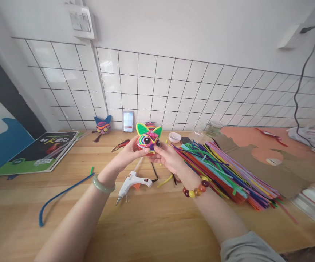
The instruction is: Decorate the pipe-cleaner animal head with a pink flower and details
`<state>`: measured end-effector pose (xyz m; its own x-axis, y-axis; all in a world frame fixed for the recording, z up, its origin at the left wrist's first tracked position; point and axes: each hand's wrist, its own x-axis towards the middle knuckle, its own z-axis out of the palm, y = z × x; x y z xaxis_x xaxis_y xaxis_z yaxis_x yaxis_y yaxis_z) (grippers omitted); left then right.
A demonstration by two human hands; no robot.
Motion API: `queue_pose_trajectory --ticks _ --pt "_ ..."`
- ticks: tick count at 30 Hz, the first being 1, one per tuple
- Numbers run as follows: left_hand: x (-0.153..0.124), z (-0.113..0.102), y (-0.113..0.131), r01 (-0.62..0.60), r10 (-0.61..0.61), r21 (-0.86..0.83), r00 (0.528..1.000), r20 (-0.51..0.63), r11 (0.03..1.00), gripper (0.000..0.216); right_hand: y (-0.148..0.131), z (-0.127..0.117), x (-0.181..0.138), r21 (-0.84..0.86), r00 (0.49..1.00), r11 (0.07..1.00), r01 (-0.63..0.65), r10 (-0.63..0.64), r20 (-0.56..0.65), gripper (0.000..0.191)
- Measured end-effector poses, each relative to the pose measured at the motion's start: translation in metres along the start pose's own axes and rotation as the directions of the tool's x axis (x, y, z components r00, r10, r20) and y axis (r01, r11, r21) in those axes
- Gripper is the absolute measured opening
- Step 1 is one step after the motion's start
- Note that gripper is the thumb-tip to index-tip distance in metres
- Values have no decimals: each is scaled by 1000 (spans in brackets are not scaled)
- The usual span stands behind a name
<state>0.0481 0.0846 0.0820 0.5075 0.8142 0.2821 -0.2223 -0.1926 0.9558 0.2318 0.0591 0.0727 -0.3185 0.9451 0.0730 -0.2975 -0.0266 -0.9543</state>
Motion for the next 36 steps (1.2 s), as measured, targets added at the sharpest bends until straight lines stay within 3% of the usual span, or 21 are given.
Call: queue_pose_trajectory --ticks 8,19,30,36 --pt "0 -4 -2 2 1 48 998 -63 999 45 4 5 -1 -197 990 976 96 -113 -81 48" --pt "0 -12 -10 130 -133 -37 985 -107 991 45 5 8 0 -107 997 994 18 -27 -75 47" --pt "2 -23 -11 195 -200 -180 980 -12 964 45 4 4 1 -102 996 995 0 -9 -84 44" --pt "2 -20 -9 221 -229 -129 972 -57 967 43 4 4 1 -93 997 996 -4 -3 -74 42"
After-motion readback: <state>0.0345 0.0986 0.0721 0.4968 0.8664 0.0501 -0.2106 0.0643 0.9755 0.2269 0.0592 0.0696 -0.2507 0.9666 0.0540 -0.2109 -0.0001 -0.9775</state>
